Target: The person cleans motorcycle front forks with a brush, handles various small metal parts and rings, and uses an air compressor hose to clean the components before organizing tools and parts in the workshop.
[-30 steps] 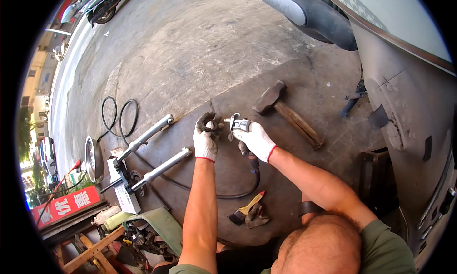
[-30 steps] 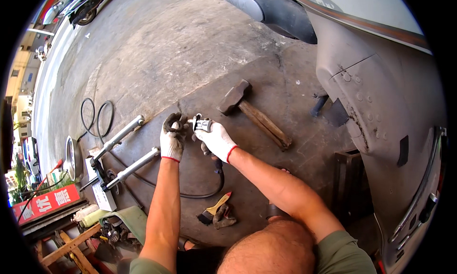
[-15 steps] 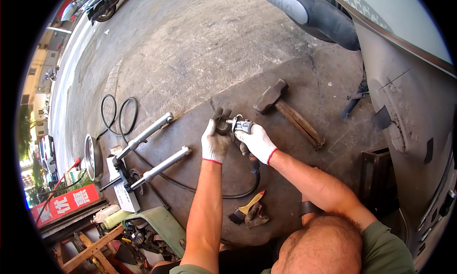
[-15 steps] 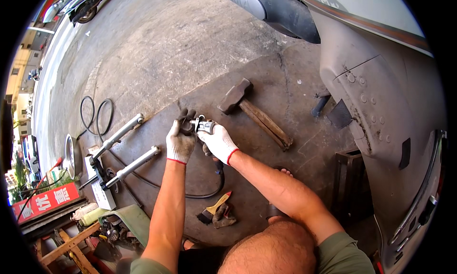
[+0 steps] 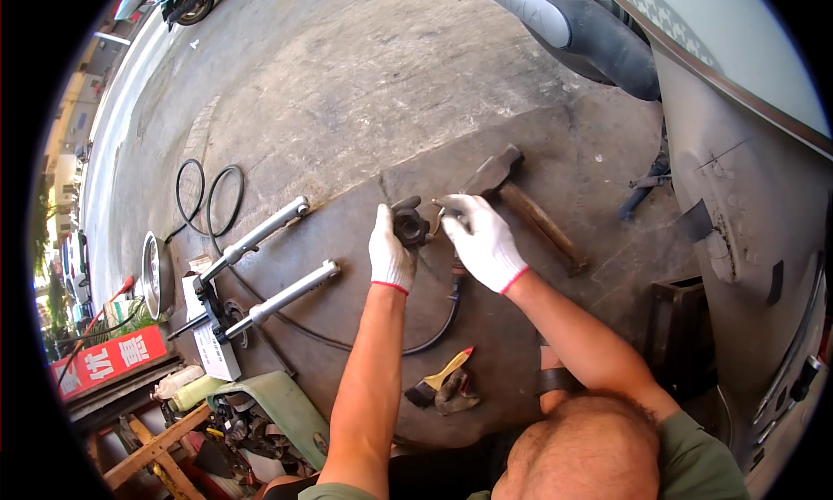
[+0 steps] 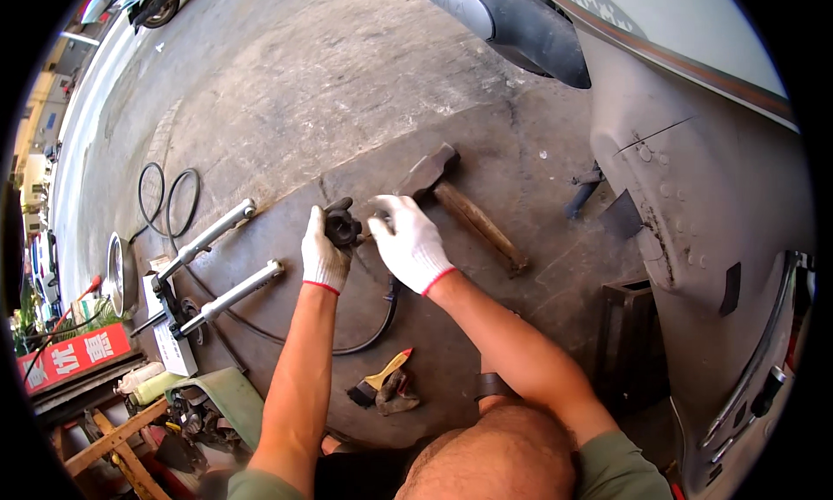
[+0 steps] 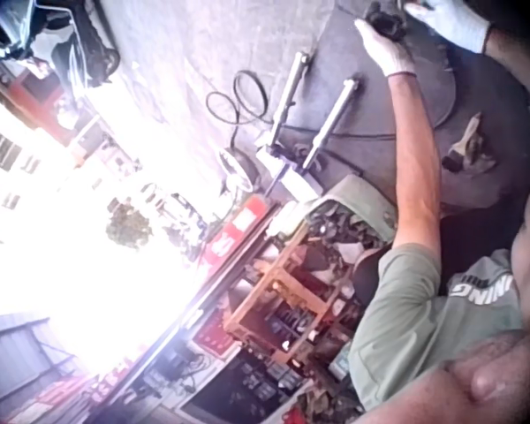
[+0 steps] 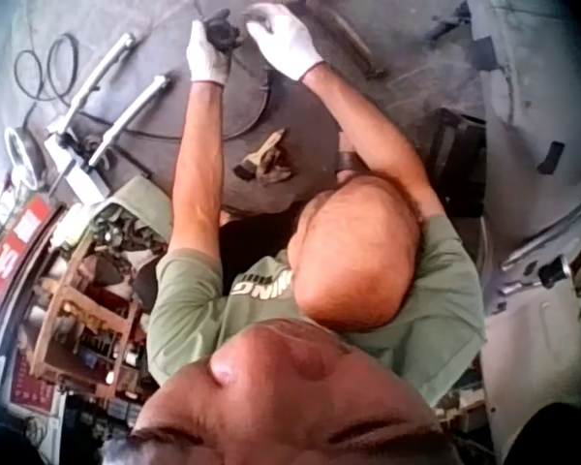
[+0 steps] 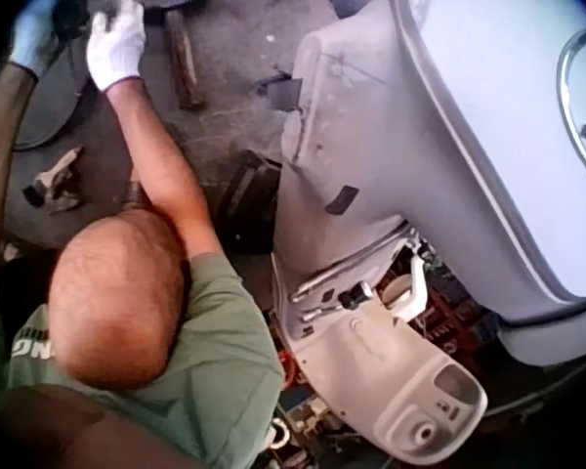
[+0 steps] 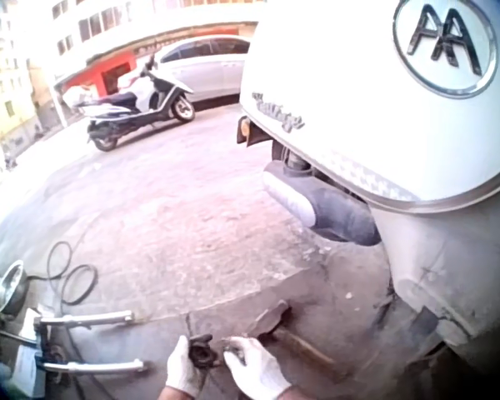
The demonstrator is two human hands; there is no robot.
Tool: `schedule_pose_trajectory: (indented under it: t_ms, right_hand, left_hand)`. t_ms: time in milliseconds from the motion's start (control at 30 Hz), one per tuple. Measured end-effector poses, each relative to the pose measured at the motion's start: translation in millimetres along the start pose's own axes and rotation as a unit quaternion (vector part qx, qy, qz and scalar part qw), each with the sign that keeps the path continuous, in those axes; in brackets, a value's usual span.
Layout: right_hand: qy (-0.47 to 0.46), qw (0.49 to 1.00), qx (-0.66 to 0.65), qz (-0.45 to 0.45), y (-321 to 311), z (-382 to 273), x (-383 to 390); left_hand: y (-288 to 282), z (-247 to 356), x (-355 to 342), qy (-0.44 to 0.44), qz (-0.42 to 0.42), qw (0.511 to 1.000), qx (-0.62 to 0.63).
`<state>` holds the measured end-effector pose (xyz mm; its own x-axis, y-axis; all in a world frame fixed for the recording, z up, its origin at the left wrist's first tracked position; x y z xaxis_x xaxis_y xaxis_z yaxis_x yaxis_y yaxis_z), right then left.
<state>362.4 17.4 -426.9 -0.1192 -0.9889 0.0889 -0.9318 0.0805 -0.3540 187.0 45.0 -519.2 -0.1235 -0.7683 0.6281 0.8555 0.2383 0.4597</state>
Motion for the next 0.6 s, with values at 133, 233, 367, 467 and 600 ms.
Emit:
schedule_pose_trajectory:
  t_ms: [133,233,367,467,600]
  right_hand:
    - [-0.028,0.999,0.024,0.002,18,-4,-20]
    - [0.005,0.998,-0.012,-0.059,26,-4,-29]
    - [0.096,0.950,-0.273,-0.121,41,19,-31]
    - [0.146,0.920,-0.340,-0.130,37,36,-25]
    - [0.165,0.863,-0.467,-0.104,38,50,-13]
  left_hand:
    - [39,-1,12,0.057,-0.008,0.995,-0.081]
    - [39,2,13,0.109,-0.006,0.990,-0.091]
    - [38,7,21,0.142,0.023,0.977,-0.155]
    - [53,-4,25,0.051,-0.040,0.993,-0.100]
    - [59,-6,26,0.033,-0.048,0.997,-0.056]
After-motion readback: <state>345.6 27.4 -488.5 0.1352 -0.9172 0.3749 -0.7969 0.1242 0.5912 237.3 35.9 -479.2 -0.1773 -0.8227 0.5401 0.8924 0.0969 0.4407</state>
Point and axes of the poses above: each hand's wrist, its own x-axis away from the middle knuckle, its own y-axis out of the palm, z = x × y, the point moved 9 cm from there along -x, towards the middle knuckle, and after that the axes turned 4 degrees about -y, right-handed, at the moved point
